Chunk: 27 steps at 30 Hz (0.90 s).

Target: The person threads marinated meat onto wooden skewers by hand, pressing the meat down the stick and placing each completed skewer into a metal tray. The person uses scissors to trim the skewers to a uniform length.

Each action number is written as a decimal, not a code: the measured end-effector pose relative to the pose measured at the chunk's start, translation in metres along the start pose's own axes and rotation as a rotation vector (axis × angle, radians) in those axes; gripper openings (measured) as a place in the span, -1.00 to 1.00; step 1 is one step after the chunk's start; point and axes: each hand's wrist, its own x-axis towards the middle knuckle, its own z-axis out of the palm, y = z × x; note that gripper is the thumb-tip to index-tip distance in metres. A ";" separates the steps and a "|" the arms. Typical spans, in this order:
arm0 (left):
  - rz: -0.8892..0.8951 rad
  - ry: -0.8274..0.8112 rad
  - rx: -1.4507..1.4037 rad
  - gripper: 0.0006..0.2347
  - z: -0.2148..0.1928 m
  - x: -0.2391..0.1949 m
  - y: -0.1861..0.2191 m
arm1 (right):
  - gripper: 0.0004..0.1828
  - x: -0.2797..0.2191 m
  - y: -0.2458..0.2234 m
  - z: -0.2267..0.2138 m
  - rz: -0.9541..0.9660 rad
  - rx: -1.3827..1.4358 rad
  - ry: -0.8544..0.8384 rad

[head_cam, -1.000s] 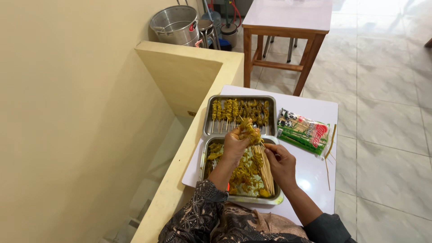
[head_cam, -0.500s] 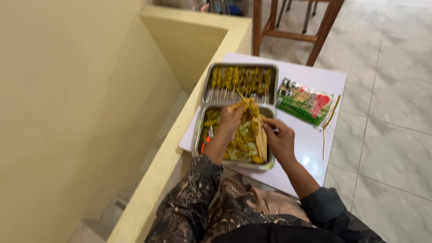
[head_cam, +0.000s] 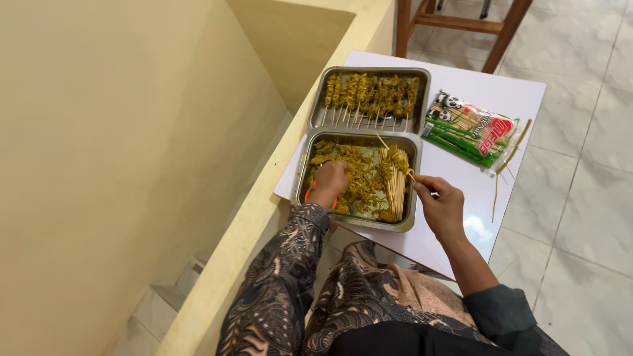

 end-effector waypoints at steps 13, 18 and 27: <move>0.218 -0.120 0.285 -0.87 0.063 0.016 -0.018 | -0.79 -0.016 0.008 -0.013 0.085 -0.022 0.027; -0.050 -0.249 -0.131 -0.83 0.048 0.020 -0.023 | -0.78 -0.012 0.013 -0.013 0.090 -0.004 0.041; -0.268 -0.359 -0.946 -0.80 0.027 0.027 -0.046 | -0.78 -0.002 0.029 0.009 0.081 0.044 -0.013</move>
